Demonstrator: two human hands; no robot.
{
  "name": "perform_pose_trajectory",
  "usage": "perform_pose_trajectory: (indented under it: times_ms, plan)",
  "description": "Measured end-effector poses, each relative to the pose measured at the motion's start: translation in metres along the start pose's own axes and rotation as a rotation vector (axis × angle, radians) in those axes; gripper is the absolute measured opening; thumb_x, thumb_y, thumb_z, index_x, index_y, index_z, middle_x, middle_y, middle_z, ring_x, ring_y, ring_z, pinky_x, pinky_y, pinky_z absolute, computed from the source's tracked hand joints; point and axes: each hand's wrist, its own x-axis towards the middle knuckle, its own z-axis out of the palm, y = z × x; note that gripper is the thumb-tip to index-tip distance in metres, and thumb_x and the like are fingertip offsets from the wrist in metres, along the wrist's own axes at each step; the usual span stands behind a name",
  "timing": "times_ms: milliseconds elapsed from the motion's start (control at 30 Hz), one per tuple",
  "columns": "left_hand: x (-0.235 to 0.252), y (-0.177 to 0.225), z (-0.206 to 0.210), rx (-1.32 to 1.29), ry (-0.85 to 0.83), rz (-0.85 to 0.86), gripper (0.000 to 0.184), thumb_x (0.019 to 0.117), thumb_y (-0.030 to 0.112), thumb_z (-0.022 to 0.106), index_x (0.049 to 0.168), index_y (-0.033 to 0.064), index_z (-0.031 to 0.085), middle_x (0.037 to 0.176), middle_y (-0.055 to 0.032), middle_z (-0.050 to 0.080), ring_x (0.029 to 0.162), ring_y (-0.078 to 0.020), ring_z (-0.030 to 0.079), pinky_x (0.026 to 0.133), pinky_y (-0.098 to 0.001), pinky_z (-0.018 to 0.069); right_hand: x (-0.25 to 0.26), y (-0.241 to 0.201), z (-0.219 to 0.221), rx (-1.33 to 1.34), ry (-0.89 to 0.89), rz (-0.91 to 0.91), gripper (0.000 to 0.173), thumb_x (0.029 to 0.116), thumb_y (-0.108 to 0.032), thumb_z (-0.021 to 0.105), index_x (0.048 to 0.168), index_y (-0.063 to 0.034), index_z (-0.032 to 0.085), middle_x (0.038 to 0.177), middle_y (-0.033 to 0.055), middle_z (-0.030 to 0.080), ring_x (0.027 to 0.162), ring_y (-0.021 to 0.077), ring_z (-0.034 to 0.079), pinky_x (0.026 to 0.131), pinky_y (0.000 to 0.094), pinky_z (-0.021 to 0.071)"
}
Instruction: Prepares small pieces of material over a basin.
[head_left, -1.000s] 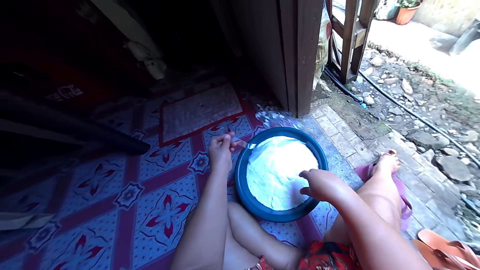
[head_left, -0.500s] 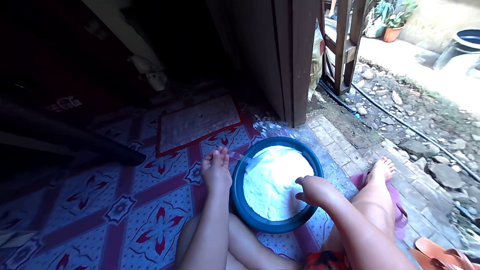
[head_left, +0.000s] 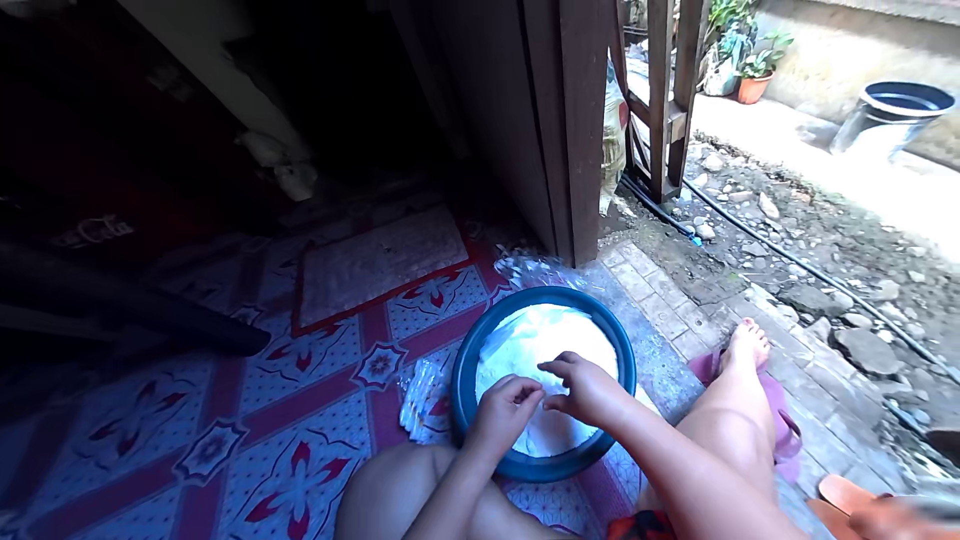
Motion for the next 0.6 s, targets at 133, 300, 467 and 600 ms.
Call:
perform_pose_trajectory:
  times_ms: [133, 300, 467, 600]
  plan:
    - [0.002, -0.009, 0.003, -0.043, 0.067, 0.018, 0.014, 0.0887, 0.021, 0.072, 0.094, 0.0091, 0.077, 0.084, 0.0019, 0.072, 0.075, -0.0032, 0.068, 0.071, -0.0180, 0.0580, 0.004, -0.001, 0.012, -0.084, 0.002, -0.010, 0.018, 0.0978, -0.015, 0.065, 0.103, -0.0057, 0.079, 0.101, 0.0151, 0.073, 0.100, 0.0286, 0.070, 0.093, 0.0479, 0.0557]
    - [-0.001, -0.019, 0.005, -0.057, 0.069, -0.032, 0.014, 0.0886, 0.020, 0.073, 0.096, 0.0085, 0.079, 0.084, 0.0004, 0.071, 0.075, -0.0035, 0.068, 0.071, -0.0171, 0.0571, 0.009, -0.002, 0.015, -0.037, 0.028, 0.010, 0.028, 0.0966, -0.016, 0.069, 0.122, -0.0046, 0.073, 0.108, 0.0160, 0.072, 0.100, 0.0290, 0.070, 0.094, 0.0461, 0.0554]
    - [-0.002, -0.030, 0.010, -0.057, 0.057, -0.073, 0.012, 0.0888, 0.020, 0.073, 0.093, 0.0108, 0.080, 0.081, 0.0028, 0.069, 0.074, -0.0024, 0.066, 0.071, -0.0167, 0.0556, 0.012, 0.006, 0.023, -0.055, 0.073, -0.050, 0.017, 0.0974, -0.012, 0.065, 0.100, -0.0053, 0.079, 0.097, 0.0135, 0.074, 0.097, 0.0261, 0.071, 0.091, 0.0445, 0.0567]
    - [0.000, -0.028, 0.009, -0.094, 0.038, -0.123, 0.012, 0.0891, 0.020, 0.074, 0.094, 0.0101, 0.080, 0.084, 0.0013, 0.069, 0.074, -0.0034, 0.066, 0.071, -0.0176, 0.0561, 0.012, 0.001, 0.019, -0.011, 0.069, -0.011, 0.016, 0.0970, -0.009, 0.064, 0.102, -0.0034, 0.079, 0.099, 0.0152, 0.073, 0.099, 0.0271, 0.070, 0.093, 0.0443, 0.0555]
